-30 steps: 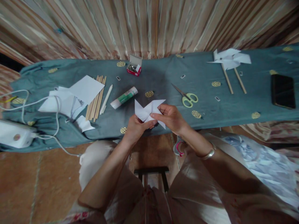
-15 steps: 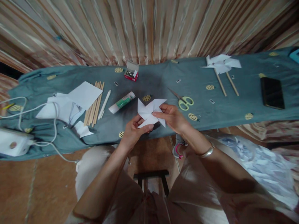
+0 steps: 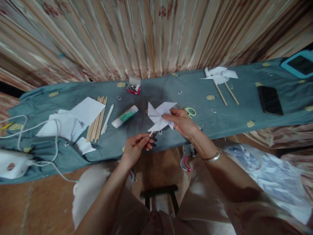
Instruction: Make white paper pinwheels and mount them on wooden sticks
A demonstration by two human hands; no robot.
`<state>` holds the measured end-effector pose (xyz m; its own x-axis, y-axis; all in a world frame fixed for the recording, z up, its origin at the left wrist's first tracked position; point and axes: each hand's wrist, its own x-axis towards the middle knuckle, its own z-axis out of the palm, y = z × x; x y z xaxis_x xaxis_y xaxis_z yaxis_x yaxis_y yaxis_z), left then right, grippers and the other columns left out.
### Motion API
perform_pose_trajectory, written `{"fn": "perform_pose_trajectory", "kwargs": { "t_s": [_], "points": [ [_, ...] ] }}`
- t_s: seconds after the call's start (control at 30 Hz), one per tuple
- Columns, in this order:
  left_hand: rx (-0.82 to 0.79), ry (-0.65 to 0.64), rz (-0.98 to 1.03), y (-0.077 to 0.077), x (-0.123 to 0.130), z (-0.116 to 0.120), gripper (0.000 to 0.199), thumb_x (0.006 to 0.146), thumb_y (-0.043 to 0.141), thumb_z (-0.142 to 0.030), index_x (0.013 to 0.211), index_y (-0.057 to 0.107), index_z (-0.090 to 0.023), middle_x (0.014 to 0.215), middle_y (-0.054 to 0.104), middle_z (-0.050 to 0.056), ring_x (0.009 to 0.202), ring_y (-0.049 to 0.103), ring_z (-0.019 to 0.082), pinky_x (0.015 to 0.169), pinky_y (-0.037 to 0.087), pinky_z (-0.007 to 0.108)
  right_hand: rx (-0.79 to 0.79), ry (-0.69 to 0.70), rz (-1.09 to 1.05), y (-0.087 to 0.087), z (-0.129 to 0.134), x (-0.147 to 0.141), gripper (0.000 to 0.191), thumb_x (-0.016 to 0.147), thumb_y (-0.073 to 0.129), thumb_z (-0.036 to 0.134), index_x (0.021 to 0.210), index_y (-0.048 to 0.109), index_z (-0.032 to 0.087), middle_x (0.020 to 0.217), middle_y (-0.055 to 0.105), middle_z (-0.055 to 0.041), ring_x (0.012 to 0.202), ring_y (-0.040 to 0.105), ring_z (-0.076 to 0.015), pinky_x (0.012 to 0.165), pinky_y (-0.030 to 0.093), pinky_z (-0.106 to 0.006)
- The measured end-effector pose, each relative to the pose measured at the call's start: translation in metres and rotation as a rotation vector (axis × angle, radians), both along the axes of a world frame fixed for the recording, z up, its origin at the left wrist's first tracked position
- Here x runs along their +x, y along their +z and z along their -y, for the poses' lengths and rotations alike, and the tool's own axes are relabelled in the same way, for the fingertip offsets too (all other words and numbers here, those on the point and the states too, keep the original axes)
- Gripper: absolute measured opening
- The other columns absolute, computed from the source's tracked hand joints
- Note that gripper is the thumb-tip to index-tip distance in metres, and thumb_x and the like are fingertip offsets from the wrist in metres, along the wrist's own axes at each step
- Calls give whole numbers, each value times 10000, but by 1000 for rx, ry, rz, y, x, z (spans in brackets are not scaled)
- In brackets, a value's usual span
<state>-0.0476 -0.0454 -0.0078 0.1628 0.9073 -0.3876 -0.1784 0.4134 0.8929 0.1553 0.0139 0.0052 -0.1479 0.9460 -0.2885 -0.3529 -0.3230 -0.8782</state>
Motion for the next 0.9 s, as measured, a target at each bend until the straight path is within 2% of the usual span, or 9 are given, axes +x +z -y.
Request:
{"fn": "perform_pose_trajectory", "kwargs": {
  "t_s": [0.2,0.33,0.5,0.7,0.9],
  "points": [
    [-20,82,62,4,7,-2,401,569,921,-427,789,758,-134,651,730,29,498,595,89,487,452,203,21,-5,-33,5,-4,2,371,527,947,372,795,754,203,811,770,2,700,670,-122,656,560,-243],
    [-33,81,115,11,14,-10,402,540,934,-409,769,754,-132,633,719,26,487,586,83,479,442,197,38,6,-66,9,-8,8,397,559,937,446,819,747,213,842,776,1,725,680,-125,683,577,-253],
    [-67,53,148,18,23,-28,409,521,948,-377,780,762,-121,673,733,42,538,628,93,530,483,200,-7,-98,-147,11,-18,14,429,471,967,471,728,728,224,779,749,38,687,653,-105,654,576,-236],
    [-89,88,157,13,35,-43,485,426,983,-424,772,790,-144,784,770,51,627,646,96,591,504,202,22,-197,-105,11,-27,20,356,516,952,431,696,725,226,741,747,39,675,650,-107,648,557,-233],
    [-73,106,89,10,28,-45,466,426,985,-482,734,811,-179,771,779,42,645,610,102,636,467,223,14,-259,-119,7,-33,21,304,561,949,373,698,721,225,654,705,59,596,618,-88,644,577,-230]
  ]
}}
